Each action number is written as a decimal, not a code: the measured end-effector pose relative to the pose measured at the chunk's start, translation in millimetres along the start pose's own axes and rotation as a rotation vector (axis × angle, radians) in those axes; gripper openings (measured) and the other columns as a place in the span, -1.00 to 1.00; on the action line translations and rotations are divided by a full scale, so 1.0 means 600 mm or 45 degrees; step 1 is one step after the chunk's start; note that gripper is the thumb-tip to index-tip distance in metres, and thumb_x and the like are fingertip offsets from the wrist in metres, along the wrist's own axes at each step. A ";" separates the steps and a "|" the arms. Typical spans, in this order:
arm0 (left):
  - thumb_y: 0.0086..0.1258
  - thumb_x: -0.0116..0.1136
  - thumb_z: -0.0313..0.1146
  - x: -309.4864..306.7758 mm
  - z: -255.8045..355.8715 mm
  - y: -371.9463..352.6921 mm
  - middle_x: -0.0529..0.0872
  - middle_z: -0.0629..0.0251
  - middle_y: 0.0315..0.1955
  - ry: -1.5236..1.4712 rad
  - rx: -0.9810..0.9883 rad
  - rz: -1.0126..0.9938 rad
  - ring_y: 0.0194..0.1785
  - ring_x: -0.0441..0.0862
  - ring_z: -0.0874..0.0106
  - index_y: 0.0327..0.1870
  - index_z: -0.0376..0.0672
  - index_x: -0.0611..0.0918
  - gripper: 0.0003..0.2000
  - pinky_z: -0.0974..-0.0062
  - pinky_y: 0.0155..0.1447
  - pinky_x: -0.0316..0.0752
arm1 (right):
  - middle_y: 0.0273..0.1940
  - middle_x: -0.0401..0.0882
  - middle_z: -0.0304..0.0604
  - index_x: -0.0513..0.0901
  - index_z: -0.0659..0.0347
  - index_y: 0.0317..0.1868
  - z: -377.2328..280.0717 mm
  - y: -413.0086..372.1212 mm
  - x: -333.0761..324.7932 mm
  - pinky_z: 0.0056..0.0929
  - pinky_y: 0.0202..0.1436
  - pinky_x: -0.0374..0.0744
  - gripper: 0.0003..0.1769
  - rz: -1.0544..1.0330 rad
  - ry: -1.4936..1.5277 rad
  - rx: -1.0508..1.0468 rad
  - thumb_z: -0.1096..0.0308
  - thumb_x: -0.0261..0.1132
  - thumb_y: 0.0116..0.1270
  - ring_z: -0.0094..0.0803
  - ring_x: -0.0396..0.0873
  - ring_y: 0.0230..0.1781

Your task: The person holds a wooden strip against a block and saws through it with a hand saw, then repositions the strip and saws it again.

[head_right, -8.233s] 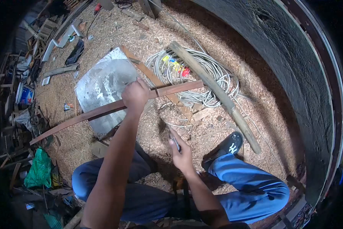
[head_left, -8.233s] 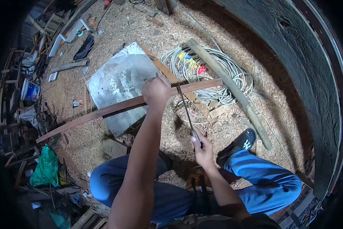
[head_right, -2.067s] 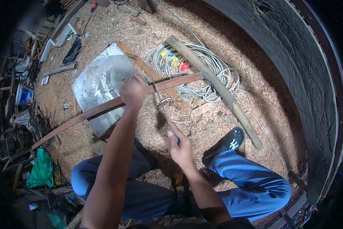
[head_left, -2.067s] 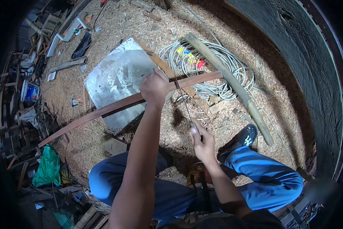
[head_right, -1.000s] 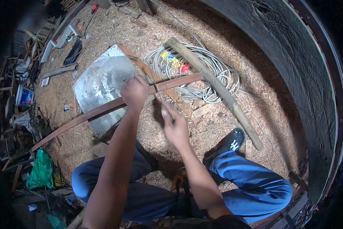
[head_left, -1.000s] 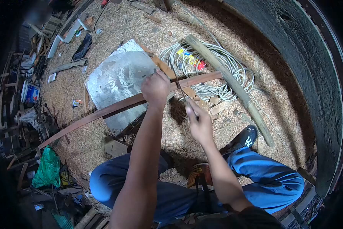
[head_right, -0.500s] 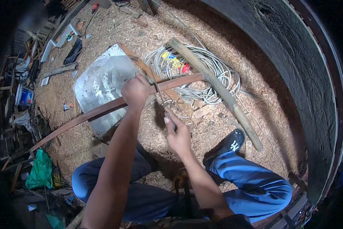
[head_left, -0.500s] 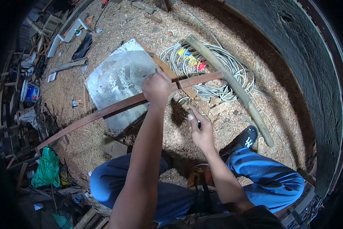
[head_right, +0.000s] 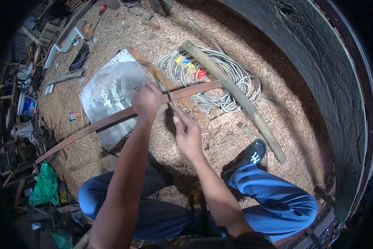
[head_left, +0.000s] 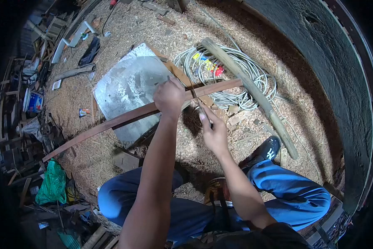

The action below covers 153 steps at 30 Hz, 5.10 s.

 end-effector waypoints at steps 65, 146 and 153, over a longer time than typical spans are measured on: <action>0.57 -0.12 -0.13 -0.003 0.001 -0.002 0.74 -0.13 -0.55 -0.042 0.023 0.034 -0.42 0.77 -0.06 -0.55 -0.31 0.76 -0.45 0.07 -0.20 0.69 | 0.32 0.61 0.09 0.60 0.16 0.38 -0.009 0.013 -0.003 -0.29 0.46 0.43 -0.58 -0.044 0.055 0.117 0.24 0.17 0.62 -0.09 0.55 0.40; 0.47 0.08 -0.24 0.001 0.033 -0.001 0.71 -0.09 -0.58 -0.230 0.411 0.116 -0.49 0.72 -0.04 -0.58 -0.28 0.71 -0.60 0.07 -0.29 0.64 | -0.25 0.70 -0.21 0.60 0.21 0.38 -0.032 -0.009 -0.075 -0.61 -0.33 0.52 -0.59 -0.113 0.587 0.663 0.27 0.18 0.63 -0.58 0.57 -0.44; 0.44 0.14 -0.22 -0.013 0.001 0.007 0.76 0.03 -0.46 -0.333 0.369 -0.006 -0.37 0.73 -0.01 -0.50 -0.22 0.74 -0.67 0.04 -0.16 0.62 | 0.24 0.67 0.16 0.56 0.26 0.39 -0.122 0.079 -0.134 -0.35 0.40 0.46 -0.55 0.009 0.028 0.156 0.35 0.23 0.56 -0.15 0.61 0.32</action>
Point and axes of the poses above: each hand's wrist, its own y-axis towards the middle knuckle, its own x-axis out of the palm, z = x × y, the point moved 2 cm from there along y, towards the middle knuckle
